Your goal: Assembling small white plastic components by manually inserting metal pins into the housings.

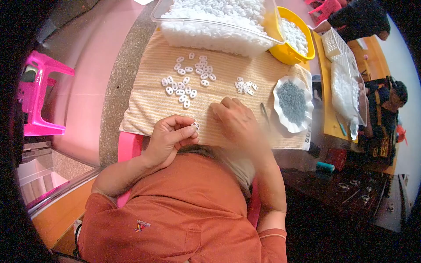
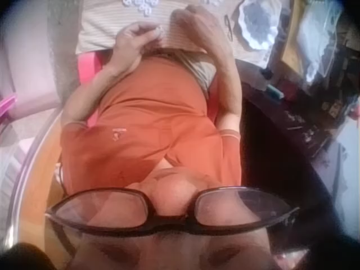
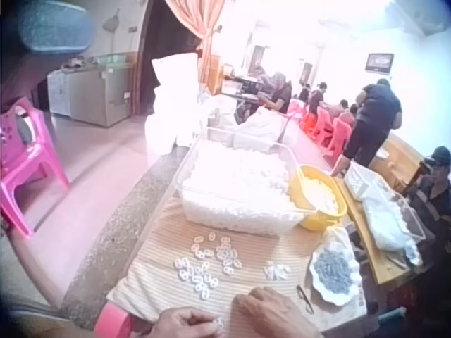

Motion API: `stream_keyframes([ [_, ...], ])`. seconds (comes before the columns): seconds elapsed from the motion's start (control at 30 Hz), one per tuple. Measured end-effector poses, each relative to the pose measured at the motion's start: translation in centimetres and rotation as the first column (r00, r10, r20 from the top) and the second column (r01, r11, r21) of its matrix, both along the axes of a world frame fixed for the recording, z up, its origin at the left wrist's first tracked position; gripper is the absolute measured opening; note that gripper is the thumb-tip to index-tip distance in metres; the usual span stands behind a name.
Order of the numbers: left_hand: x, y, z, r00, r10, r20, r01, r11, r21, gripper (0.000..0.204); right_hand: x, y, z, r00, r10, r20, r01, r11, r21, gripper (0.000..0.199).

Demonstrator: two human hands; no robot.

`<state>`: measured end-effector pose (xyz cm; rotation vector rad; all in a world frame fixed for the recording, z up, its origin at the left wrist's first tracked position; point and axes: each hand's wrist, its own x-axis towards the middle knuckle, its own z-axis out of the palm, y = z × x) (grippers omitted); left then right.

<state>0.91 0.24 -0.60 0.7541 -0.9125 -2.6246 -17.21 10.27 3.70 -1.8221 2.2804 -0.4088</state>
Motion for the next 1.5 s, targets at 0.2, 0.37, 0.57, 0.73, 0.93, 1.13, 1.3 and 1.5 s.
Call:
stream_keyframes([
  [0.2,-0.1,0.1,-0.1,1.000,-0.003,-0.001,0.003,1.000,0.001,0.016,-0.4,0.9,-0.4,0.962,-0.010,0.272,0.035,0.996,-0.087,0.022],
  [0.37,-0.1,0.1,0.0,1.000,-0.005,-0.001,0.005,1.000,0.003,0.015,-0.1,1.6,-0.8,0.888,-0.066,0.456,0.114,0.991,-0.078,0.023],
  [0.57,-0.1,0.2,0.0,1.000,-0.017,0.002,0.017,1.000,-0.001,0.015,0.4,2.4,-1.2,0.536,-0.174,0.826,0.202,0.976,0.075,0.023],
  [0.73,-0.2,0.2,-0.1,0.999,-0.034,-0.001,0.034,0.999,-0.019,0.014,1.1,2.4,-1.4,0.155,-0.105,0.982,0.226,0.972,0.068,0.025],
  [0.93,-0.2,0.1,0.3,0.999,-0.048,-0.010,0.048,0.999,-0.016,0.015,1.4,2.3,-1.6,0.016,-0.031,0.999,0.224,0.974,0.027,0.026],
  [1.13,-0.3,0.1,-0.3,0.998,-0.054,-0.011,0.054,0.998,-0.027,0.014,1.3,2.4,-2.0,0.064,-0.014,0.998,0.216,0.976,0.000,0.026],
  [1.3,-0.3,0.1,-0.3,0.998,-0.055,-0.004,0.055,0.998,-0.027,0.014,1.2,2.3,-1.8,0.019,0.010,1.000,0.218,0.976,-0.014,0.027],
  [1.5,-0.3,0.1,-0.1,0.998,-0.064,-0.005,0.064,0.997,-0.031,0.015,1.3,2.3,-1.7,-0.003,0.026,1.000,0.224,0.974,-0.025,0.027],
])
